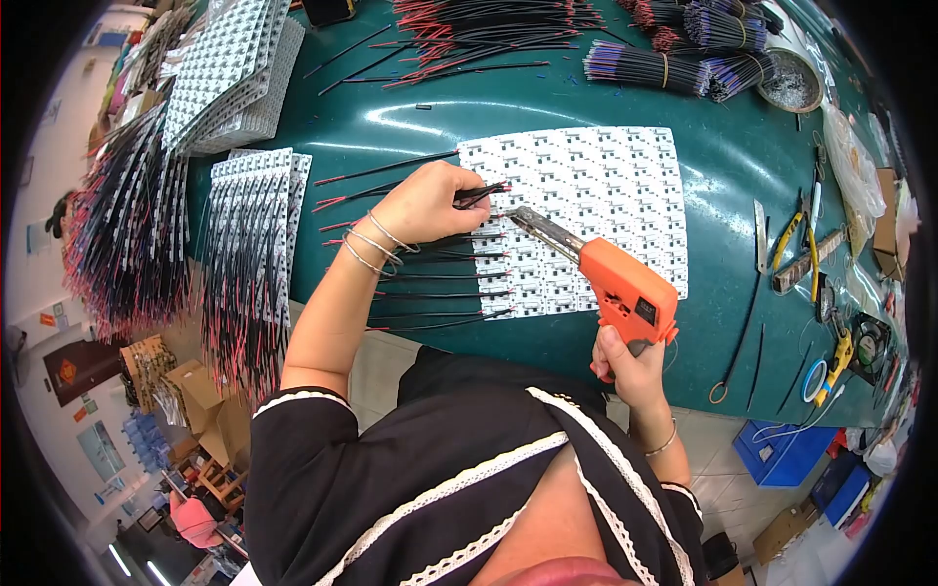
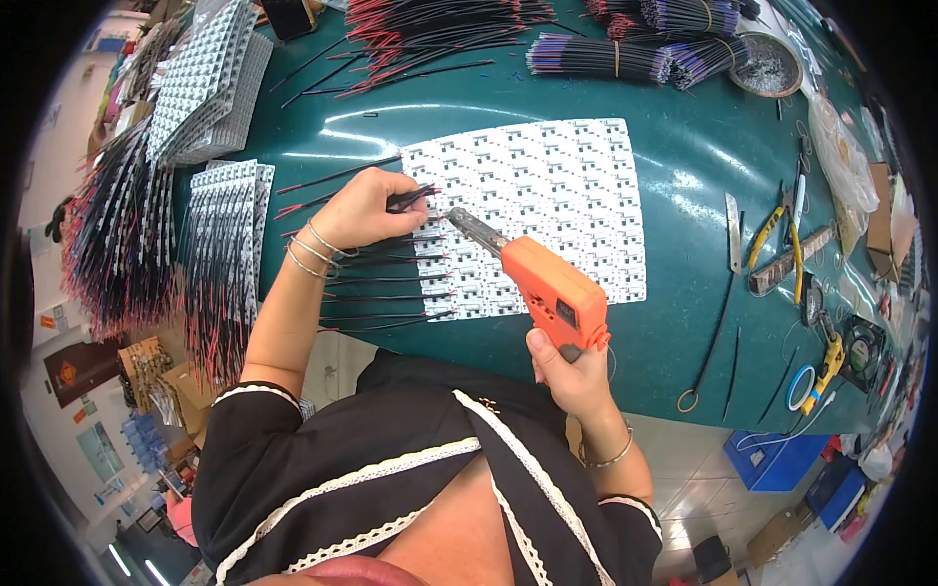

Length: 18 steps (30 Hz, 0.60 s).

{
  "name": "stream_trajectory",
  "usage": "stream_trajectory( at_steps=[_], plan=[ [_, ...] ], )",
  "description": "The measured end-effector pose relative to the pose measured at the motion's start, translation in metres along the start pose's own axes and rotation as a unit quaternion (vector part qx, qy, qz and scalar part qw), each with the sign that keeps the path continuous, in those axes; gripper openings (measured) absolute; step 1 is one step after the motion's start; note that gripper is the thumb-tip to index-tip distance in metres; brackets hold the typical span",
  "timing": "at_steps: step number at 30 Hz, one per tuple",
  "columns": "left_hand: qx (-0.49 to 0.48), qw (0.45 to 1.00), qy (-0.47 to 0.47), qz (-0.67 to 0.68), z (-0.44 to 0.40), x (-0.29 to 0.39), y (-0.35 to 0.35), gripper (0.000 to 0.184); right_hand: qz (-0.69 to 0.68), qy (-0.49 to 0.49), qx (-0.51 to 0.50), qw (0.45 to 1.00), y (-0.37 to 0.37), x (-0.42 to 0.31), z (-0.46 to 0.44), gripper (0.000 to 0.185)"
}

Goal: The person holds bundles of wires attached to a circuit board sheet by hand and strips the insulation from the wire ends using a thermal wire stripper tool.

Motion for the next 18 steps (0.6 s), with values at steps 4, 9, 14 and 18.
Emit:
stream_trajectory(
  at_steps=[4,9,14,18],
  plan=[
    [0.0,1.0,-0.002,0.015,-0.0006,-0.0009,-0.0009,0.02,0.01,0.006,-0.002,1.0,0.0,-0.0007,0.0001,0.019],
    [-0.021,1.0,0.003,0.008,-0.0019,-0.0011,-0.0018,0.015,-0.002,-0.002,0.008,1.0,0.0012,0.0006,0.0005,0.019],
    [-0.028,1.0,0.002,0.0,-0.0032,0.0,-0.0012,0.015,0.008,-0.003,0.004,1.0,0.0003,-0.0007,-0.0003,0.019],
    [-0.038,0.999,-0.005,0.003,-0.0049,-0.0008,-0.0024,0.015,0.002,0.001,0.008,1.0,0.001,0.0004,-0.0002,0.019]
  ],
)
Point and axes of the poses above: each hand's wrist, its own z-axis away from the middle knuckle, its own y-axis out of the back of the hand, x = y × z, the point moved 9 cm from there along -z, towards the middle knuckle, and after that the axes turned 15 degrees about x, right-handed, at the moved point
